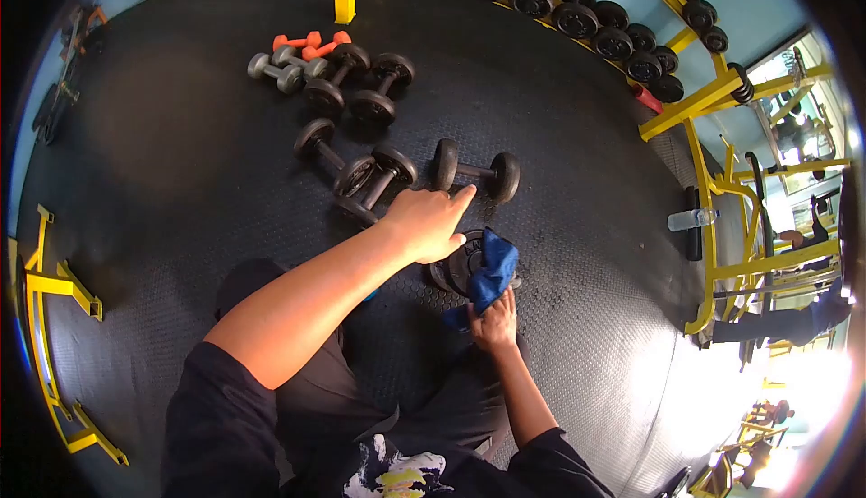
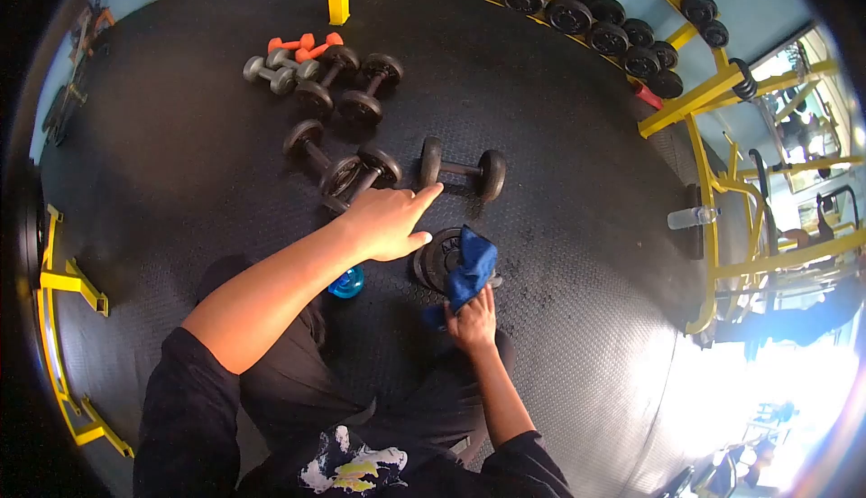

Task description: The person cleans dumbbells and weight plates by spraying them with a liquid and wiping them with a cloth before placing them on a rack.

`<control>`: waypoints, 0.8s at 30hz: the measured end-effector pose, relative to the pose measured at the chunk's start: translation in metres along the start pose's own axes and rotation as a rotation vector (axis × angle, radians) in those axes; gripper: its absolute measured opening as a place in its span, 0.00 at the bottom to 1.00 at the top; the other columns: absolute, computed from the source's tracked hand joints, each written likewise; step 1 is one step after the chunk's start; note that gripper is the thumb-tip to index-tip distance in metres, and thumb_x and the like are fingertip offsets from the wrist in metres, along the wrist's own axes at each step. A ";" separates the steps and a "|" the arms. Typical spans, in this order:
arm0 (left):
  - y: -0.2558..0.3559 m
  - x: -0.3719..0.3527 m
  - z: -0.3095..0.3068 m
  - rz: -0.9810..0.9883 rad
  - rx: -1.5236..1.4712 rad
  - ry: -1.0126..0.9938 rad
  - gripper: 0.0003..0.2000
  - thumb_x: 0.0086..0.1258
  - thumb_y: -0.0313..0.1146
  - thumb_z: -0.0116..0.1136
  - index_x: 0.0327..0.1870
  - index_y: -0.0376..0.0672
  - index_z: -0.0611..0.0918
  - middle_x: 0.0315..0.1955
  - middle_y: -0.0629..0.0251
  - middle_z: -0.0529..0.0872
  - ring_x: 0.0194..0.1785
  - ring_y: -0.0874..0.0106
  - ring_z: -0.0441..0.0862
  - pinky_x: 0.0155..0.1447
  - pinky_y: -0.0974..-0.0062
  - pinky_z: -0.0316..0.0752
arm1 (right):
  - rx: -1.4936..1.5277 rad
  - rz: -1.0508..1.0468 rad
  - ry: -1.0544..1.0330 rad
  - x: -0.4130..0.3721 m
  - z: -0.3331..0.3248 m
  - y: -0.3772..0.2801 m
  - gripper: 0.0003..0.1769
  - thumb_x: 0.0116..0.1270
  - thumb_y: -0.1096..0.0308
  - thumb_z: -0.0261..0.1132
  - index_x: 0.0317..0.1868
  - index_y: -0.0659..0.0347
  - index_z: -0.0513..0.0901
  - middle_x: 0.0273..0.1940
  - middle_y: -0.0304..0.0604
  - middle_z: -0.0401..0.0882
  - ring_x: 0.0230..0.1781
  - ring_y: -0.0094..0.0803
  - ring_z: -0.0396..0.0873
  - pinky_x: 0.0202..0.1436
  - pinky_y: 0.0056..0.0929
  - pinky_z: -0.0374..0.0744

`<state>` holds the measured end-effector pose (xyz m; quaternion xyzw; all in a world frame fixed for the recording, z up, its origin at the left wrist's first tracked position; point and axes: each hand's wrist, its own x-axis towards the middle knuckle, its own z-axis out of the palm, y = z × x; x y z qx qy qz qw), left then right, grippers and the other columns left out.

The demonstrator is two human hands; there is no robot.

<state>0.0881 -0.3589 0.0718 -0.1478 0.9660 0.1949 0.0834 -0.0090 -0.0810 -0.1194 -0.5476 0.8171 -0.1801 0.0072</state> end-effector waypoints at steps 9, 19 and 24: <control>0.000 -0.004 0.009 0.038 0.160 0.048 0.31 0.68 0.38 0.61 0.73 0.42 0.69 0.44 0.52 0.88 0.45 0.58 0.88 0.50 0.58 0.78 | 0.460 0.271 0.096 0.097 -0.004 0.037 0.23 0.78 0.54 0.53 0.55 0.67 0.79 0.55 0.66 0.79 0.58 0.62 0.77 0.61 0.51 0.75; 0.003 -0.003 0.013 -0.026 0.109 0.041 0.29 0.67 0.35 0.60 0.71 0.44 0.72 0.45 0.55 0.88 0.47 0.59 0.88 0.53 0.58 0.76 | -0.020 -0.142 -0.471 0.176 -0.006 -0.036 0.28 0.65 0.48 0.63 0.56 0.62 0.81 0.56 0.55 0.83 0.60 0.54 0.78 0.67 0.50 0.70; 0.003 -0.003 0.015 -0.007 0.110 -0.011 0.30 0.66 0.38 0.61 0.71 0.45 0.72 0.46 0.55 0.88 0.48 0.59 0.87 0.53 0.58 0.76 | 0.041 -0.354 -0.596 0.169 -0.017 -0.050 0.29 0.62 0.49 0.66 0.59 0.56 0.81 0.60 0.52 0.81 0.66 0.48 0.73 0.70 0.49 0.67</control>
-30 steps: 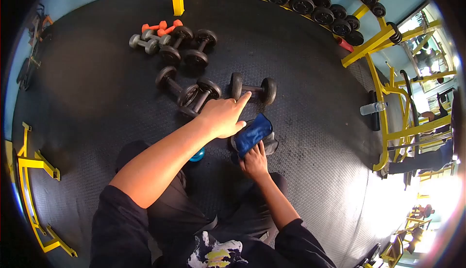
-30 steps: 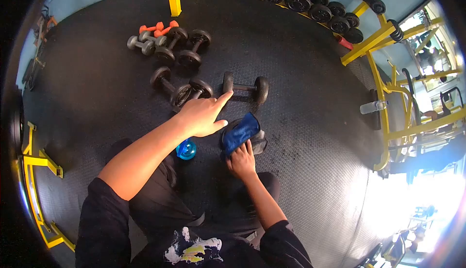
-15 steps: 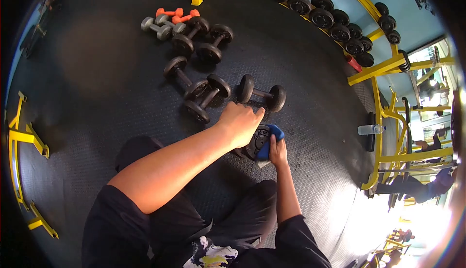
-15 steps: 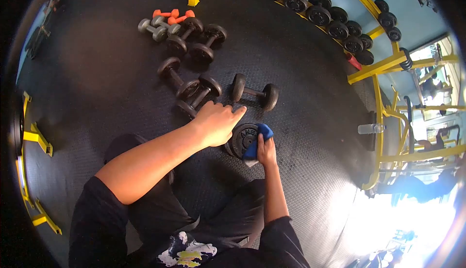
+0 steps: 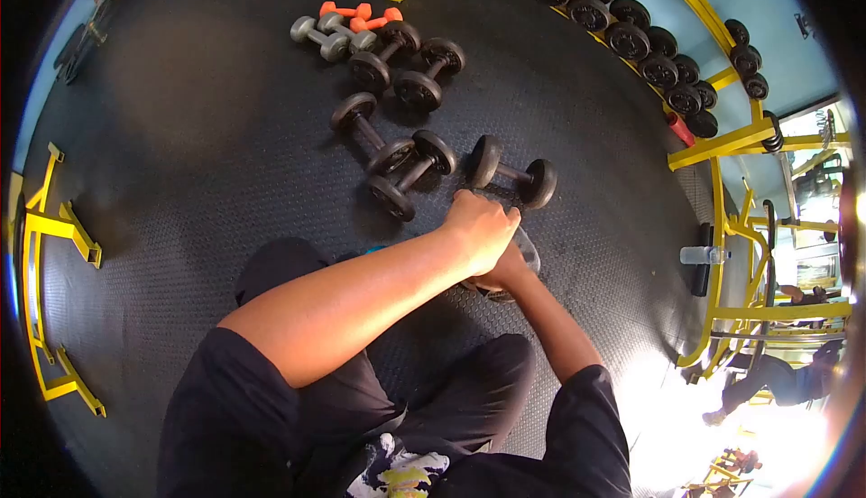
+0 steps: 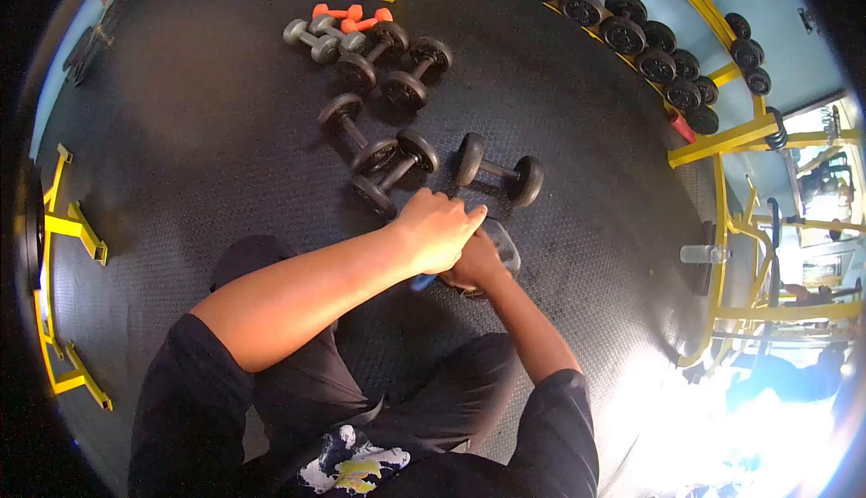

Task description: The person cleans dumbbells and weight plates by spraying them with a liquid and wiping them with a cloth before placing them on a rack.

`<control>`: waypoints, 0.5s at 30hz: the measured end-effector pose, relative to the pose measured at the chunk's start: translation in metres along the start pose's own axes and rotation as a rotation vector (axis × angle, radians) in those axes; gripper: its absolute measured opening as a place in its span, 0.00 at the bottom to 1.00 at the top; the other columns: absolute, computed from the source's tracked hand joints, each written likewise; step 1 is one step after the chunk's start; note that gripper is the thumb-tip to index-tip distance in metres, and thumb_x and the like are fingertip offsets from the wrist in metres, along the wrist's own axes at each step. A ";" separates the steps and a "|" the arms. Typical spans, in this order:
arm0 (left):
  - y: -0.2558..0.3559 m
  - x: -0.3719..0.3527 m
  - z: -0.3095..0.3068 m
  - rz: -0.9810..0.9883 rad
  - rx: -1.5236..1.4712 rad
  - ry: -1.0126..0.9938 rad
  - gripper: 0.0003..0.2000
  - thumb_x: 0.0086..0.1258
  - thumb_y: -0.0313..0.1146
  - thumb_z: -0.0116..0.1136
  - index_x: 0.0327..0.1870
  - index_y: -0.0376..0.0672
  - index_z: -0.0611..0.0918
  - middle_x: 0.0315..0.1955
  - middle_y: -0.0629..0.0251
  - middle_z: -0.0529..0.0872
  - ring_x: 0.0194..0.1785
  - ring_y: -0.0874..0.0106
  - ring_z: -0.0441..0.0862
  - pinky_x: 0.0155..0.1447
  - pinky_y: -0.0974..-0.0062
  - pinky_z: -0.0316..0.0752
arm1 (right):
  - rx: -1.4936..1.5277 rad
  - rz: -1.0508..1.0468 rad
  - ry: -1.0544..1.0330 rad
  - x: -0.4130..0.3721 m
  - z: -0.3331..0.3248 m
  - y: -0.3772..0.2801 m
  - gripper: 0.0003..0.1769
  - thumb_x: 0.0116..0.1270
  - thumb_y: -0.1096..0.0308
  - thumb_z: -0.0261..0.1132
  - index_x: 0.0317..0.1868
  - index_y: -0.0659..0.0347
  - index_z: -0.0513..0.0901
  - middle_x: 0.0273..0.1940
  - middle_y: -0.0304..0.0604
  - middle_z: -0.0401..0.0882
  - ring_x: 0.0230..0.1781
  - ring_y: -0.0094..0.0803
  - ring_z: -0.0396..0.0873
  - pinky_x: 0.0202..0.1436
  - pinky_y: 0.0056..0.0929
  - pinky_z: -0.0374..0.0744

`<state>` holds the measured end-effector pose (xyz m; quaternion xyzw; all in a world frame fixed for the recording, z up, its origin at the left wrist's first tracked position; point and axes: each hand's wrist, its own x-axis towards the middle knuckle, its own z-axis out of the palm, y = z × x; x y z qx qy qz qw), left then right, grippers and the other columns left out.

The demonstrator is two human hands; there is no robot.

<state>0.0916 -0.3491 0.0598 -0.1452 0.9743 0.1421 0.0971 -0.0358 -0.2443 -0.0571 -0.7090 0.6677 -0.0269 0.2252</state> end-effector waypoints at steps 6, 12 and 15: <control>-0.001 0.003 0.003 0.011 0.017 -0.010 0.31 0.67 0.40 0.62 0.72 0.43 0.71 0.47 0.55 0.87 0.49 0.59 0.87 0.54 0.57 0.77 | 0.124 0.510 0.240 -0.029 0.007 0.043 0.27 0.71 0.45 0.58 0.55 0.60 0.83 0.55 0.55 0.82 0.60 0.51 0.78 0.65 0.48 0.73; 0.002 0.005 0.000 0.018 0.001 -0.073 0.31 0.68 0.42 0.61 0.72 0.43 0.69 0.48 0.54 0.87 0.51 0.58 0.87 0.54 0.56 0.77 | 0.659 1.077 0.863 -0.071 0.088 0.043 0.31 0.75 0.45 0.56 0.61 0.66 0.77 0.53 0.64 0.81 0.56 0.61 0.78 0.61 0.47 0.75; 0.005 0.007 -0.003 0.012 0.010 -0.106 0.31 0.69 0.42 0.61 0.72 0.43 0.70 0.49 0.54 0.87 0.51 0.57 0.87 0.55 0.56 0.77 | 1.131 1.101 1.315 -0.057 0.130 0.001 0.32 0.78 0.54 0.58 0.70 0.71 0.64 0.64 0.60 0.73 0.60 0.47 0.75 0.65 0.44 0.73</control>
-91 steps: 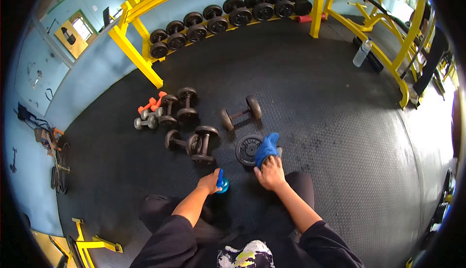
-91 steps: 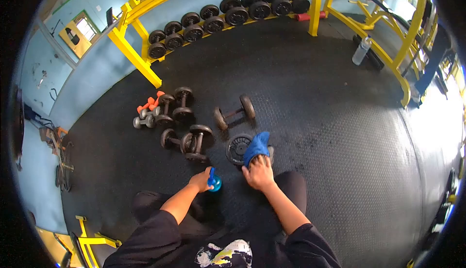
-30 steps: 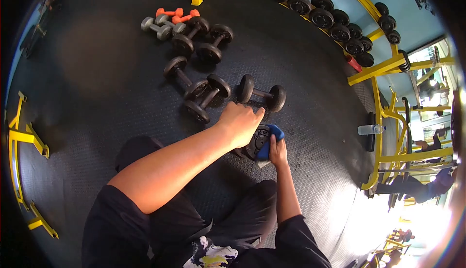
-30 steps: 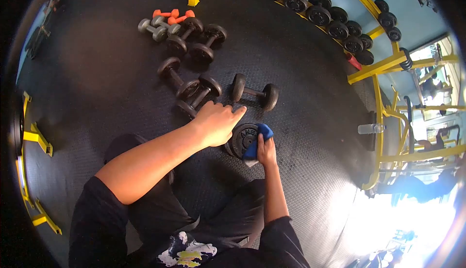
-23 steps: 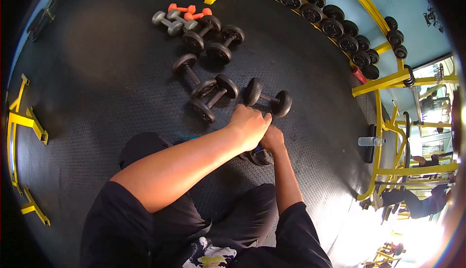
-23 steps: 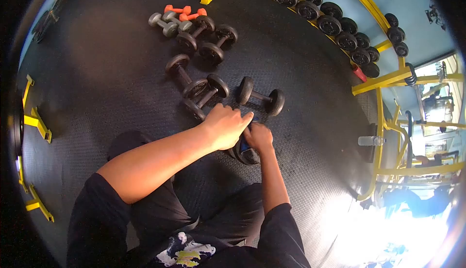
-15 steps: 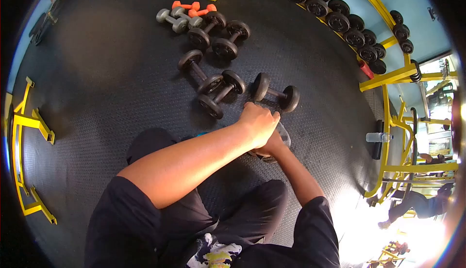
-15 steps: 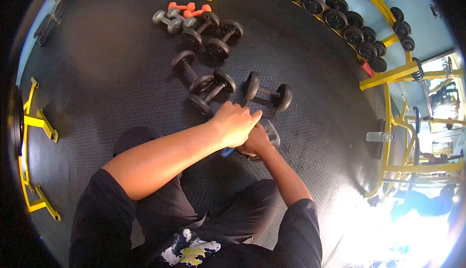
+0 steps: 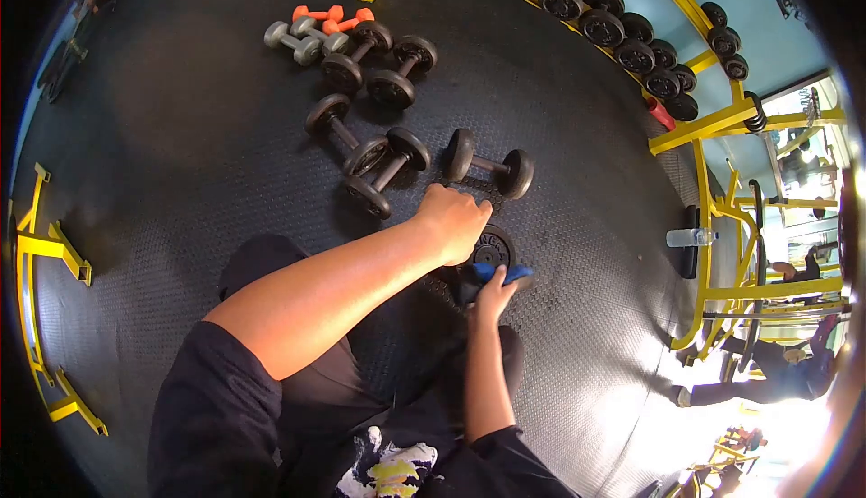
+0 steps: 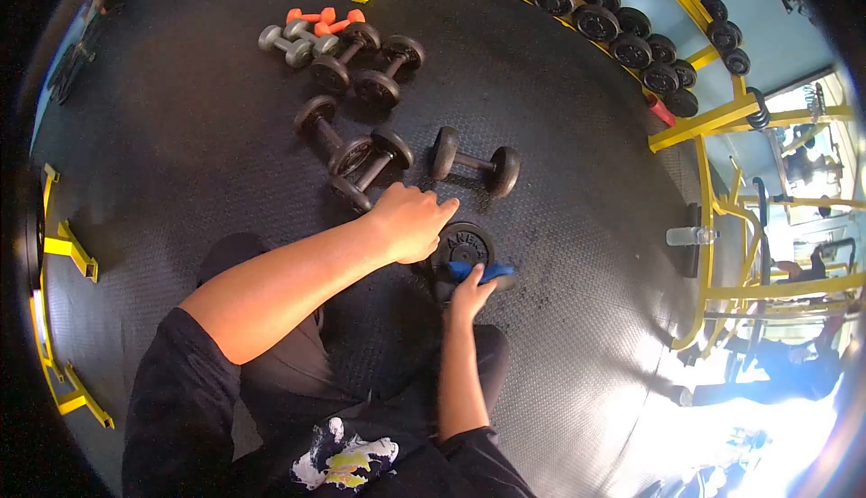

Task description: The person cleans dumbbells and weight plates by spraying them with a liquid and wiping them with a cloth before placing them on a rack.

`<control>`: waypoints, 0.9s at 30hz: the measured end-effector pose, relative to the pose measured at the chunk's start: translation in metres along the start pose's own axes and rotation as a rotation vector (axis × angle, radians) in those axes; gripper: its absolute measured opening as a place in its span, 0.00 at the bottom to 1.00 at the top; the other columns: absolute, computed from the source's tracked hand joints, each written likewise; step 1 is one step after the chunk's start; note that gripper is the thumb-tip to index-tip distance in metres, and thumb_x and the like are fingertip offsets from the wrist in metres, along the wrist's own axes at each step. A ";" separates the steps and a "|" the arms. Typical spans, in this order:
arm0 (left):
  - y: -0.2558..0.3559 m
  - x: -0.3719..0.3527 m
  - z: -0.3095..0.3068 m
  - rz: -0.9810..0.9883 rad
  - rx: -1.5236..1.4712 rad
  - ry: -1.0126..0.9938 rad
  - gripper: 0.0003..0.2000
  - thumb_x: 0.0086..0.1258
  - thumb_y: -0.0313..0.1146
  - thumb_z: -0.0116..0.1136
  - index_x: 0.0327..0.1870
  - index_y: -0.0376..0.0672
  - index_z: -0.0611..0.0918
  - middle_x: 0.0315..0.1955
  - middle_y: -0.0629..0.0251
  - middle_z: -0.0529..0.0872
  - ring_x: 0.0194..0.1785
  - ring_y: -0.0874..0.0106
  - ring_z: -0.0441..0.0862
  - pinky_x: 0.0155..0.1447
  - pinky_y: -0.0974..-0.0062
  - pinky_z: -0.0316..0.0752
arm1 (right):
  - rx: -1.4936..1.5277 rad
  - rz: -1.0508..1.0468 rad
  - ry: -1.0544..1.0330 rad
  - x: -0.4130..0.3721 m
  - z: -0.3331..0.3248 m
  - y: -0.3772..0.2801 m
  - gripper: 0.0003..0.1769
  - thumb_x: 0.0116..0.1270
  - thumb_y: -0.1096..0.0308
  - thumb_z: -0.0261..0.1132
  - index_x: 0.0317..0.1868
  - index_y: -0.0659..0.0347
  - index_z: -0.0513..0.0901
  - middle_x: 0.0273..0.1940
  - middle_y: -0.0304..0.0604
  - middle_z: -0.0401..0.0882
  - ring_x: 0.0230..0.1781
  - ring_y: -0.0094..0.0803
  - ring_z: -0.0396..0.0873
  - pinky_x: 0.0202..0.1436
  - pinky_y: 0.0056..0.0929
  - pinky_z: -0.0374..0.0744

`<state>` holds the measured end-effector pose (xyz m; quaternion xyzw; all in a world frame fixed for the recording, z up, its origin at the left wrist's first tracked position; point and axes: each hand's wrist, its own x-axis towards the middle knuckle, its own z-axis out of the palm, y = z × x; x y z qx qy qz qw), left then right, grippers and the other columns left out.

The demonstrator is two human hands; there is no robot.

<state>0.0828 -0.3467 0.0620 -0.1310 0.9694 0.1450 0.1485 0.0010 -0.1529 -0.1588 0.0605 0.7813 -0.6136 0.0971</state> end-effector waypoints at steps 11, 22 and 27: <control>-0.005 -0.007 -0.004 -0.007 -0.009 0.022 0.31 0.69 0.43 0.61 0.71 0.43 0.70 0.50 0.54 0.86 0.52 0.57 0.86 0.56 0.56 0.77 | 0.211 -0.076 0.019 -0.100 -0.018 -0.086 0.19 0.73 0.66 0.56 0.58 0.70 0.71 0.53 0.51 0.75 0.52 0.39 0.76 0.61 0.39 0.74; -0.013 -0.009 0.000 -0.015 -0.036 0.047 0.30 0.69 0.44 0.59 0.70 0.43 0.71 0.49 0.54 0.87 0.53 0.56 0.86 0.54 0.56 0.79 | -1.564 -1.324 -1.072 -0.027 0.002 -0.090 0.28 0.59 0.55 0.65 0.58 0.60 0.84 0.75 0.44 0.63 0.80 0.50 0.49 0.80 0.51 0.52; -0.018 0.002 0.009 -0.036 -0.054 -0.119 0.27 0.70 0.44 0.57 0.68 0.42 0.72 0.53 0.52 0.85 0.58 0.56 0.84 0.58 0.53 0.78 | -1.449 -1.727 -1.063 -0.007 -0.076 -0.047 0.26 0.58 0.57 0.63 0.54 0.61 0.86 0.71 0.43 0.70 0.80 0.43 0.51 0.81 0.46 0.52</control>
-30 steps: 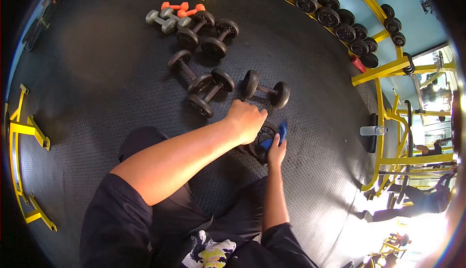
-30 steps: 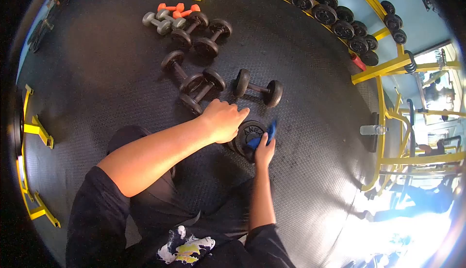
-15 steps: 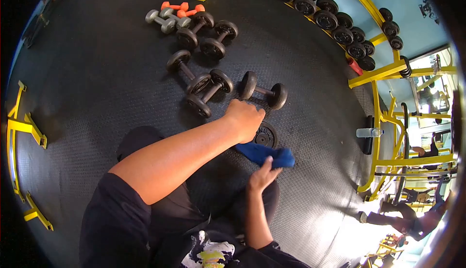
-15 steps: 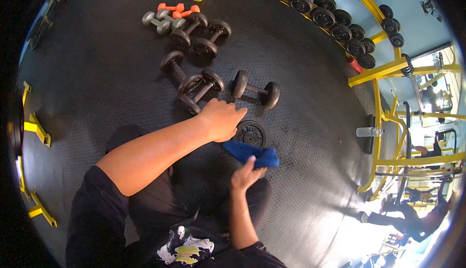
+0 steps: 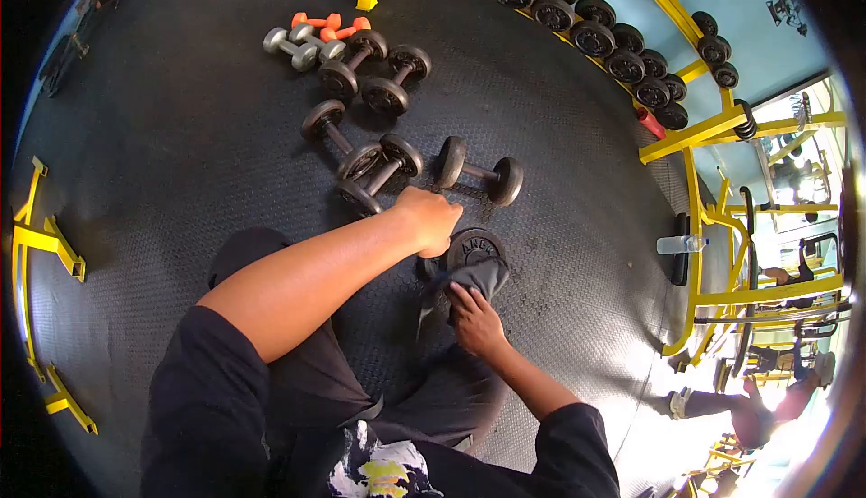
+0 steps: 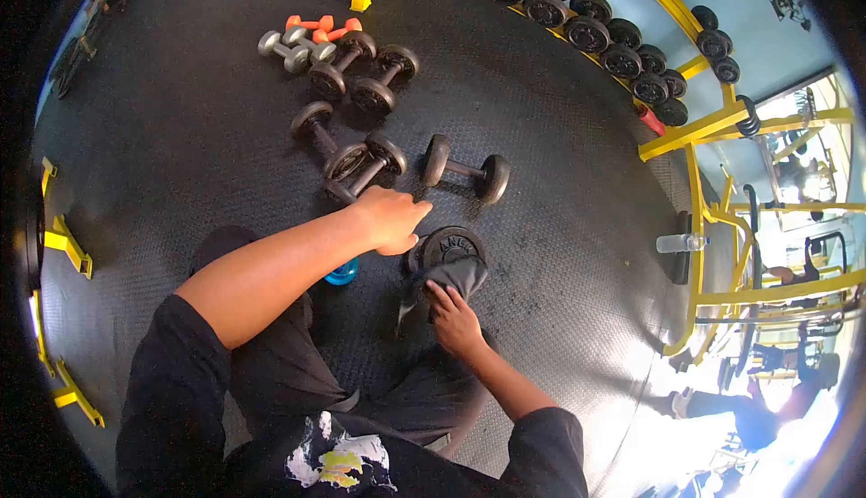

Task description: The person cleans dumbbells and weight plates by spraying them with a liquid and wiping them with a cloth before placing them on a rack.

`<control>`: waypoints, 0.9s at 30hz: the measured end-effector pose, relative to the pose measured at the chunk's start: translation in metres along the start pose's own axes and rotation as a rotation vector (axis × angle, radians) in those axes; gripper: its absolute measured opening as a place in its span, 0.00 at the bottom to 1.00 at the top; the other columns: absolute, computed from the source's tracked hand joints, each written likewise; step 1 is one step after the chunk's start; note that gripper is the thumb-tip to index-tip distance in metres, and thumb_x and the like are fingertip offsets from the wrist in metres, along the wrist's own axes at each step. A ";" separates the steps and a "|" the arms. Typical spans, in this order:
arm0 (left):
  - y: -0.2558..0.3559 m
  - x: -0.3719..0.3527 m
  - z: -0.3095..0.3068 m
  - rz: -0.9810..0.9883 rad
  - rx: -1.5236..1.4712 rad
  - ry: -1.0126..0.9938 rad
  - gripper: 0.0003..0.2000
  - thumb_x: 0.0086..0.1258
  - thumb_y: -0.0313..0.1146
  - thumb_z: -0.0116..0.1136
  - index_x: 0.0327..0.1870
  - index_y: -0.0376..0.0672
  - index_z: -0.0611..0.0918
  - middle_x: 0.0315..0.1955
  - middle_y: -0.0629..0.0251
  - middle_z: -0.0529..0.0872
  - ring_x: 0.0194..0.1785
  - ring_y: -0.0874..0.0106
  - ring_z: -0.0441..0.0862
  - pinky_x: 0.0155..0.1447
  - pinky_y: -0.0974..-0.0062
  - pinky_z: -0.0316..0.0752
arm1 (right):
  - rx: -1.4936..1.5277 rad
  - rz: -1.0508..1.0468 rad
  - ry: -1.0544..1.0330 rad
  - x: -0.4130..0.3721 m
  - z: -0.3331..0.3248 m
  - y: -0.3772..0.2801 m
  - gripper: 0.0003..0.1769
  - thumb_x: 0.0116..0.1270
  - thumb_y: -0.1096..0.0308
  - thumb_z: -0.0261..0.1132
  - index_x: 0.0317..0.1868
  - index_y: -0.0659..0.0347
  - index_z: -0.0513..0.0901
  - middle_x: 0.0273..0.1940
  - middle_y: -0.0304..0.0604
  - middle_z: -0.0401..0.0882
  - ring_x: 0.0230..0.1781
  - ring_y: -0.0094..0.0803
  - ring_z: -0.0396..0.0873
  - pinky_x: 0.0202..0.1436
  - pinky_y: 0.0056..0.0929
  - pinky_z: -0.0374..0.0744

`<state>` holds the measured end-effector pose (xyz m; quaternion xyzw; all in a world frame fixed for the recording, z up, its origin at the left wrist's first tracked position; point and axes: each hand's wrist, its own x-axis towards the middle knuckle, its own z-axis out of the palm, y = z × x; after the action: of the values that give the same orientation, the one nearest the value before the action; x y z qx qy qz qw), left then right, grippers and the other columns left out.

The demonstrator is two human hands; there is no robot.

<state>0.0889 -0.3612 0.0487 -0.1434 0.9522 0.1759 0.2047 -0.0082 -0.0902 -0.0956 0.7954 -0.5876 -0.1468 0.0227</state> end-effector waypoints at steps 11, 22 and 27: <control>0.037 0.046 0.134 -0.083 -0.295 -0.107 0.53 0.72 0.54 0.56 0.79 0.40 0.29 0.76 0.41 0.58 0.74 0.48 0.67 0.74 0.53 0.66 | 1.255 1.151 0.387 -0.015 0.076 -0.056 0.18 0.70 0.61 0.60 0.50 0.67 0.83 0.41 0.53 0.86 0.44 0.48 0.84 0.59 0.37 0.79; 0.039 0.117 0.118 -0.338 -0.652 0.233 0.25 0.69 0.51 0.64 0.55 0.37 0.85 0.42 0.47 0.89 0.45 0.57 0.88 0.48 0.62 0.79 | 1.939 1.215 0.344 -0.024 0.117 -0.030 0.20 0.74 0.57 0.59 0.50 0.68 0.82 0.39 0.46 0.85 0.40 0.35 0.81 0.48 0.34 0.77; 0.047 0.148 0.102 -0.340 -0.634 0.301 0.27 0.65 0.51 0.69 0.55 0.36 0.85 0.40 0.55 0.90 0.42 0.70 0.86 0.45 0.71 0.78 | 2.144 1.072 0.237 -0.024 0.104 -0.024 0.20 0.75 0.56 0.59 0.48 0.67 0.83 0.39 0.42 0.85 0.38 0.32 0.81 0.46 0.32 0.77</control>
<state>-0.0223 -0.3086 -0.0903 -0.3797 0.8324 0.4022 0.0346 -0.0195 -0.0462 -0.1953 0.0731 -0.6608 0.5183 -0.5380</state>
